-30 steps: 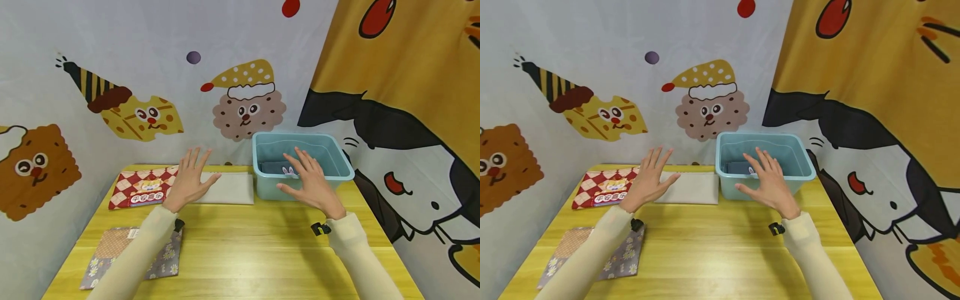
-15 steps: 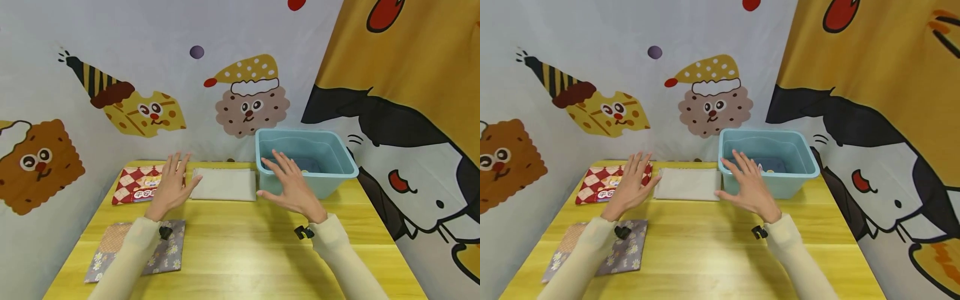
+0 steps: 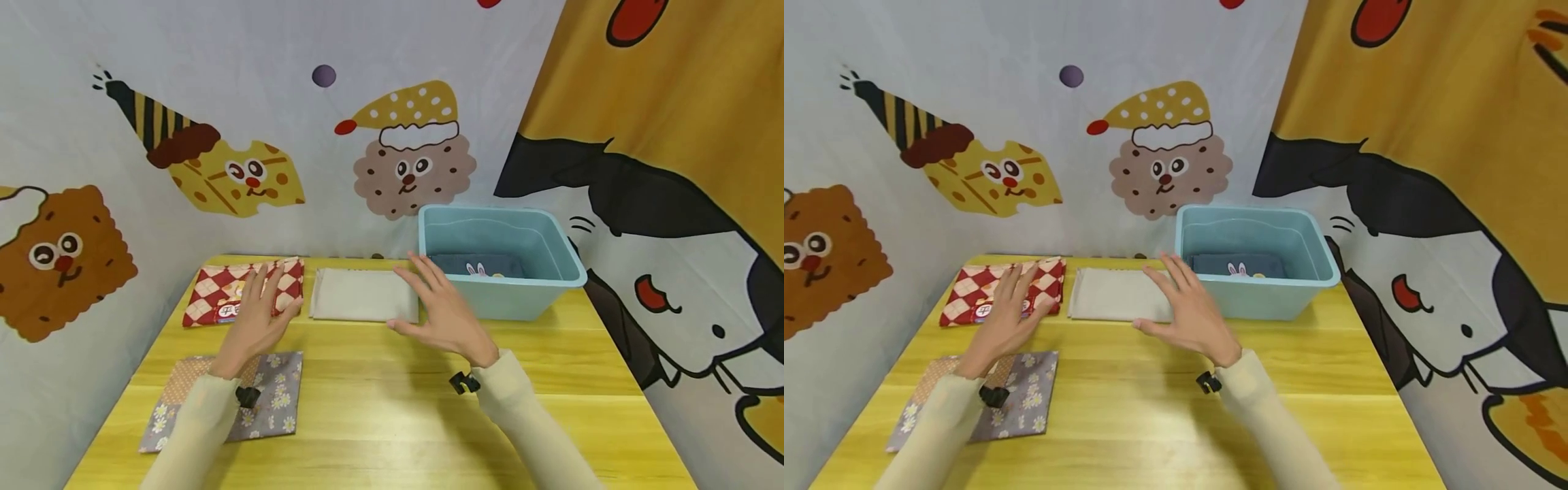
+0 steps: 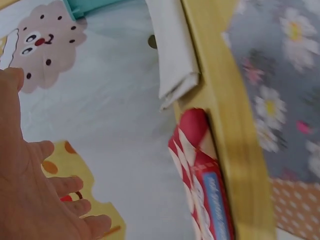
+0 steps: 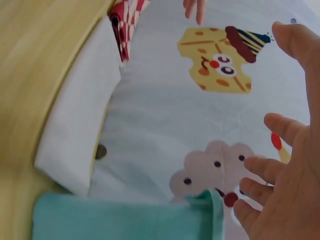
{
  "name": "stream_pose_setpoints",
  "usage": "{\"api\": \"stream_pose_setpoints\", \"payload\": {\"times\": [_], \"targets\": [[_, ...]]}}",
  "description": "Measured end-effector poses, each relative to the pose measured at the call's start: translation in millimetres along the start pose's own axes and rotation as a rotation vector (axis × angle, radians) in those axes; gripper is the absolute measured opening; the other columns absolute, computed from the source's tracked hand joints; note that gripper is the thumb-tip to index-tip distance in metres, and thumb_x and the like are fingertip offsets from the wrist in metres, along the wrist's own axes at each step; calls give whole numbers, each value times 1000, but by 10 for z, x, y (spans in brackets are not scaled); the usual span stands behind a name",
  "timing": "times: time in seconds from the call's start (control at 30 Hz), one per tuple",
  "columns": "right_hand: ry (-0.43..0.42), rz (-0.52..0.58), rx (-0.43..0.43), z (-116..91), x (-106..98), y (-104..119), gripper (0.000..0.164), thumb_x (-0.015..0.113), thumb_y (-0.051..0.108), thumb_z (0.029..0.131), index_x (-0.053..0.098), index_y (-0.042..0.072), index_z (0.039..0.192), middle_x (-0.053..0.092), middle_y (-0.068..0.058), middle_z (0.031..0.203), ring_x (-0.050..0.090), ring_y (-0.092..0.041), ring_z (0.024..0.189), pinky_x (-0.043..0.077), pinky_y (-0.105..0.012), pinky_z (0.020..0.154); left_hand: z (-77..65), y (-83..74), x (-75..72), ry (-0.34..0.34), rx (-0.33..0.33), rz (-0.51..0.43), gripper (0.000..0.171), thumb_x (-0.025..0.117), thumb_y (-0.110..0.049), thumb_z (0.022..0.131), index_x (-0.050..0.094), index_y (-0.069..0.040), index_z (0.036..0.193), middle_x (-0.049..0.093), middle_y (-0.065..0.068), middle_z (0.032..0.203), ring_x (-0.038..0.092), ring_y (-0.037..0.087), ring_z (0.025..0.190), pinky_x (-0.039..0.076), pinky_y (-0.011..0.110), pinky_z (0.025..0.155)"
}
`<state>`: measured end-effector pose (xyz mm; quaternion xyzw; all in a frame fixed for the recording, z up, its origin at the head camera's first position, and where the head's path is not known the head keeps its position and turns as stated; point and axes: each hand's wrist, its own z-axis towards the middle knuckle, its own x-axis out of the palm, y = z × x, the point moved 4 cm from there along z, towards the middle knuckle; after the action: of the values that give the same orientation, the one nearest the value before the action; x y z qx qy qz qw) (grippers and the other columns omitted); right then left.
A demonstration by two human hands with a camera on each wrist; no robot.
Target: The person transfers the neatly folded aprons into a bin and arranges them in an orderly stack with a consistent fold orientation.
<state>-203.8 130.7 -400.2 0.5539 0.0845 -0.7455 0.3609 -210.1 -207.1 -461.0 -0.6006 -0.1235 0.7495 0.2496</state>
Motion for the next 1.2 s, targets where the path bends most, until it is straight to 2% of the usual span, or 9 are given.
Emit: {"api": "stream_pose_setpoints", "payload": {"times": [0.23, 0.43, 0.63, 0.83, 1.0, 1.2], "targets": [[41, 24, -9, 38, 259, 159, 86, 48, 76, 78, 21, 34, 149, 3, 6, 158, 3, -17, 146, 27, -54, 109, -234, 196, -49, 17, -28, 19, 77, 49, -54, 92, 9, -29, 152, 0, 13, 158, -9, 34, 144, 18, 74, 98], [114, 43, -47, 98, 541, 349, 86, 47, 75, 79, 20, 34, 150, 2, 7, 158, 10, -23, 145, 31, -54, 107, -457, 361, -132, 25, -63, 25, 77, 48, -50, 93, 8, -23, 153, 1, 18, 157, -10, 38, 143, 18, 76, 95], [200, 37, -82, 122, 885, 533, 88, 44, 78, 78, 19, 34, 150, 1, 7, 158, 13, -24, 145, 33, -50, 107, -664, 506, -142, 49, -98, 32, 80, 49, -49, 94, 6, -17, 153, 4, 26, 154, -7, 44, 141, 19, 77, 92], [284, 52, -84, 147, 1182, 714, 89, 42, 80, 77, 16, 37, 149, 0, 7, 158, 12, -23, 145, 34, -45, 108, -777, 645, -206, 64, -125, 52, 81, 49, -50, 94, 15, -3, 150, 13, 34, 148, 1, 53, 138, 21, 76, 92], [350, 48, -128, 144, 1390, 899, 88, 43, 78, 78, 13, 36, 150, 0, 3, 159, 11, -23, 145, 30, -43, 111, -838, 756, -267, 77, -131, 72, 81, 51, -49, 93, 20, 4, 146, 19, 38, 142, 12, 57, 132, 24, 74, 90], [408, 73, -169, 142, 1602, 1065, 87, 51, 71, 80, 17, 32, 150, 4, -1, 159, 11, -23, 145, 27, -42, 112, -955, 842, -291, 191, -176, 104, 83, 51, -54, 91, 30, 8, 141, 21, 43, 139, 20, 62, 123, 26, 75, 86]]}}
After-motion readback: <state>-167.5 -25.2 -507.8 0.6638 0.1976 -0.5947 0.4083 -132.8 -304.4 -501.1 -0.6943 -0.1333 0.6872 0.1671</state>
